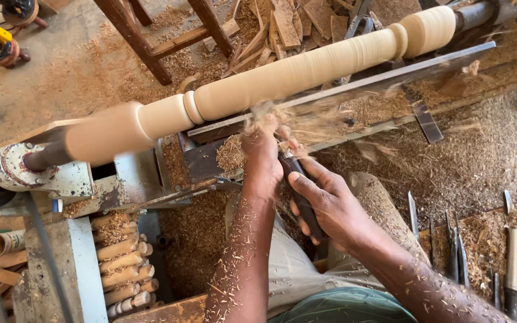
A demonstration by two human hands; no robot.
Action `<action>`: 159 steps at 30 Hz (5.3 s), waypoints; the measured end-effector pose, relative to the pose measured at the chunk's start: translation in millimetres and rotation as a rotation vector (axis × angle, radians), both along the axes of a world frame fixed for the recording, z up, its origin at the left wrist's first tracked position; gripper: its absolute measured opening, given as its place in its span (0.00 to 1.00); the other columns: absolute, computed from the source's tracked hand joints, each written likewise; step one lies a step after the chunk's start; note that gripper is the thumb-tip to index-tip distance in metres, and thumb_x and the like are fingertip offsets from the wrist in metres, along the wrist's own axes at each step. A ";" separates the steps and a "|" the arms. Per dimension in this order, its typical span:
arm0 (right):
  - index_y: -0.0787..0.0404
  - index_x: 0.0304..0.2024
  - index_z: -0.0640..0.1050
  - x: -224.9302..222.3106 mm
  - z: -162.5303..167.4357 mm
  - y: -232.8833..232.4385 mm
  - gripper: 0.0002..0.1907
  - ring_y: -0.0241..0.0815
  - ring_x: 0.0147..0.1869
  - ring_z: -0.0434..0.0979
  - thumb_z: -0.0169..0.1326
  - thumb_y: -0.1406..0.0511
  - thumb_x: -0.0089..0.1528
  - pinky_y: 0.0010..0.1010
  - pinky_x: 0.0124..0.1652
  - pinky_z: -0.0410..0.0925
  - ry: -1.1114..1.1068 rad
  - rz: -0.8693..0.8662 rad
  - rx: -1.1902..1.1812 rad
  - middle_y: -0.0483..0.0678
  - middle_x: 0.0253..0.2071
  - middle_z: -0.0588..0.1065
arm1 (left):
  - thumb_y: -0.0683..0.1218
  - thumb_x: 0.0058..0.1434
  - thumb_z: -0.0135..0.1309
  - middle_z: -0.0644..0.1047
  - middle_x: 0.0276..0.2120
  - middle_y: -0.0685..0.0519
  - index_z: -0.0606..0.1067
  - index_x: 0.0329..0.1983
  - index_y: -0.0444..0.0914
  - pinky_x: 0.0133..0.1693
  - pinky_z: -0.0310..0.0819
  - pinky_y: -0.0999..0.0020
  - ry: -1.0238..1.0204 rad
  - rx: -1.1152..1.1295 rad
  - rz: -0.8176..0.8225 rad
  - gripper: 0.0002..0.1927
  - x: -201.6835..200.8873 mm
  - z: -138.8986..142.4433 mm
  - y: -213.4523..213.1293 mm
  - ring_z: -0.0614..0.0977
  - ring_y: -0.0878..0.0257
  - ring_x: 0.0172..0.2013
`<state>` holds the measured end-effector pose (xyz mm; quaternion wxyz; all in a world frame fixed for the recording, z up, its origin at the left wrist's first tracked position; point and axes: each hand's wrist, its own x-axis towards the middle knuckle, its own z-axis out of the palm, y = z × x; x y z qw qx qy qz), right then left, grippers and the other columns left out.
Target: The person shapes a rotating wood piece on a lathe using a metal chisel and gouge. They use calipers to measure the diameter and continue carving to refine the shape of the spindle.
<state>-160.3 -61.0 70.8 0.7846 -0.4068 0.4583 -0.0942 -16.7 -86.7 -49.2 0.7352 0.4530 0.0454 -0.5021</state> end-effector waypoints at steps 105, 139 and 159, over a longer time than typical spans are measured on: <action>0.39 0.78 0.54 -13.1 5.7 -17.3 0.36 0.31 0.16 0.65 0.45 0.59 0.67 0.25 0.14 0.62 0.031 0.110 -0.109 0.42 0.21 0.68 | 0.48 0.70 0.48 0.71 0.22 0.53 0.74 0.42 0.32 0.23 0.76 0.60 -0.082 0.084 -0.066 0.13 -4.3 15.4 -0.7 0.73 0.62 0.17; 0.30 0.78 0.57 -80.0 20.1 -83.8 0.37 0.31 0.18 0.63 0.46 0.58 0.65 0.23 0.18 0.62 0.041 0.064 -0.070 0.39 0.22 0.68 | 0.55 0.71 0.50 0.69 0.23 0.58 0.71 0.47 0.40 0.26 0.75 0.62 0.122 0.012 -0.125 0.14 -81.5 -22.0 -71.4 0.73 0.64 0.20; 0.31 0.78 0.57 -122.2 18.7 -124.1 0.37 0.31 0.15 0.63 0.46 0.57 0.65 0.24 0.15 0.59 0.110 0.062 -0.078 0.41 0.18 0.67 | 0.42 0.66 0.47 0.69 0.18 0.51 0.64 0.29 0.36 0.20 0.74 0.56 0.048 0.177 -0.022 0.10 -128.9 13.3 -125.5 0.71 0.60 0.15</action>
